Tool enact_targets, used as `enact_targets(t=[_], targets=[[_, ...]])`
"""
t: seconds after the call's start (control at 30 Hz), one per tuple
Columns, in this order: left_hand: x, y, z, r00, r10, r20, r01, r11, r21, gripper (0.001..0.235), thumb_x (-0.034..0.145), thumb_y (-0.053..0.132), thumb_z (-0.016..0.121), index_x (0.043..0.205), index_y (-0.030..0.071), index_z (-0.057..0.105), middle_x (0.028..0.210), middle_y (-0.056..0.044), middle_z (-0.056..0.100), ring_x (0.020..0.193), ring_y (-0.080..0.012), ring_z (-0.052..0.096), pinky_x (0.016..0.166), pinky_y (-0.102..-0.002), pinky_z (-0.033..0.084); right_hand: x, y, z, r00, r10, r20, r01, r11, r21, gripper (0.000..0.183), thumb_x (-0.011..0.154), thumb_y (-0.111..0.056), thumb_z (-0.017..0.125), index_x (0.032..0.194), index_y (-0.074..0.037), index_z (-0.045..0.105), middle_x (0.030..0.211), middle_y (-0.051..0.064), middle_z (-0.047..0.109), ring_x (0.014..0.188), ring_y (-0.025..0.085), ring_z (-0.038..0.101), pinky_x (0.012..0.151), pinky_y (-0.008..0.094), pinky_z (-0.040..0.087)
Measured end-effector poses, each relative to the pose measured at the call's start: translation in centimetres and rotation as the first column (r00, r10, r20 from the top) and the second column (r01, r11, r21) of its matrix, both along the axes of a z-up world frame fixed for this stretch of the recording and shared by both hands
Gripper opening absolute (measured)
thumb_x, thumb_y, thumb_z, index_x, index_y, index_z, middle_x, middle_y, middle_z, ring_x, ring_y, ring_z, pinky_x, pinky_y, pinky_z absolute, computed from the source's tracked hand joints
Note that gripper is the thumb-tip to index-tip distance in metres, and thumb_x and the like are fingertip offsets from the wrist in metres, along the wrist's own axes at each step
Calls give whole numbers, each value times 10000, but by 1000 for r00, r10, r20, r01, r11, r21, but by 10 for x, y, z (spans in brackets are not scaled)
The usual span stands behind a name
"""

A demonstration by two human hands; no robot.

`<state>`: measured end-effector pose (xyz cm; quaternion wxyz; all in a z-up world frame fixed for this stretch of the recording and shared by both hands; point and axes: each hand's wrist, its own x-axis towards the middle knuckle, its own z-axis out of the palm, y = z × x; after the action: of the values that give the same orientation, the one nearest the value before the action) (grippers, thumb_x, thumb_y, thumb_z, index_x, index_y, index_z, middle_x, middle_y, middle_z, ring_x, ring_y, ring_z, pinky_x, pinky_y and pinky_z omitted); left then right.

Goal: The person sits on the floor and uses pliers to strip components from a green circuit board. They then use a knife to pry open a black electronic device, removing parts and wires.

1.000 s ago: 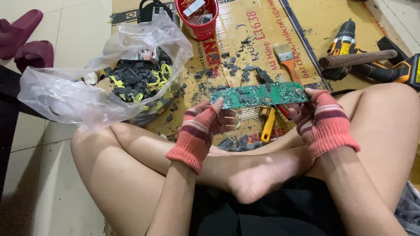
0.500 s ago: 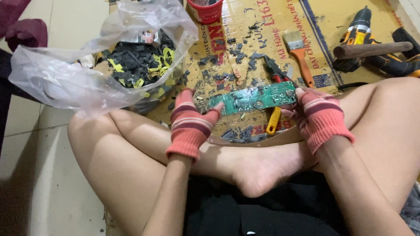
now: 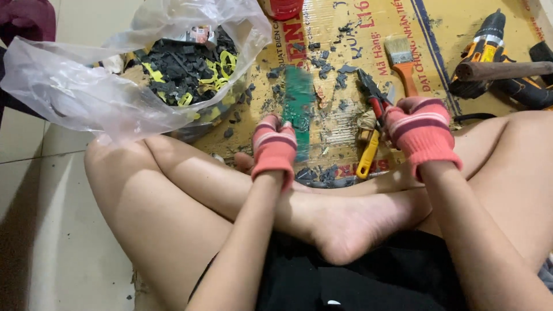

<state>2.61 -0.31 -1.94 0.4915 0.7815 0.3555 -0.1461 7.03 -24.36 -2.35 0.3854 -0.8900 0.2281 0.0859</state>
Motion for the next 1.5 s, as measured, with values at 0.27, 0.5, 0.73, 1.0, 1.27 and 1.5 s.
enact_targets(t=[0.27,0.5,0.73,1.0,1.27,1.5], targets=[[7,-5,-47,962,-219,-163,234,969,81,405,963,411,585,1328,243,633,1249,-57,714,1259,-298,630,1066,-500,500,-24,47,49,979,122,-161,-172,922,-346,300,969,-111,679,1266,-80,708,1039,276,715,1061,432,675,919,672,525],[4,-1,-50,890,-432,-142,446,891,81,434,929,406,632,1291,168,660,1196,-29,746,1248,-245,643,1078,-426,513,-22,45,49,969,174,-174,-227,907,-355,335,954,-139,666,1278,-59,693,1055,281,712,1073,436,674,930,645,526],[-1,6,-16,833,-535,-137,552,818,160,566,911,443,649,1372,125,572,1312,-55,658,1319,-261,559,1132,-447,449,-15,36,46,956,217,-199,-277,892,-356,366,943,-161,655,1288,-42,682,1067,286,710,1083,439,674,940,623,528],[-7,-4,37,677,-724,-133,659,516,547,1022,776,500,863,1549,82,341,1629,-168,318,1515,-348,267,1230,-532,249,-15,63,41,934,259,-247,-337,866,-369,417,925,-194,639,1302,-17,664,1086,292,707,1098,444,673,954,591,529],[18,-2,-14,521,-805,-284,805,352,477,1462,607,727,898,1624,65,82,1708,-163,0,1568,-361,-51,1243,-570,66,-7,73,40,915,288,-283,-384,840,-383,462,911,-221,626,1314,4,650,1101,298,705,1110,448,673,966,564,531],[16,-1,-12,548,-803,-236,765,367,528,1384,702,791,786,1634,89,42,1709,-133,-47,1571,-348,-74,1254,-557,74,-31,62,32,896,313,-316,-423,820,-387,510,897,-249,612,1326,24,635,1117,303,703,1122,451,672,978,537,533]])
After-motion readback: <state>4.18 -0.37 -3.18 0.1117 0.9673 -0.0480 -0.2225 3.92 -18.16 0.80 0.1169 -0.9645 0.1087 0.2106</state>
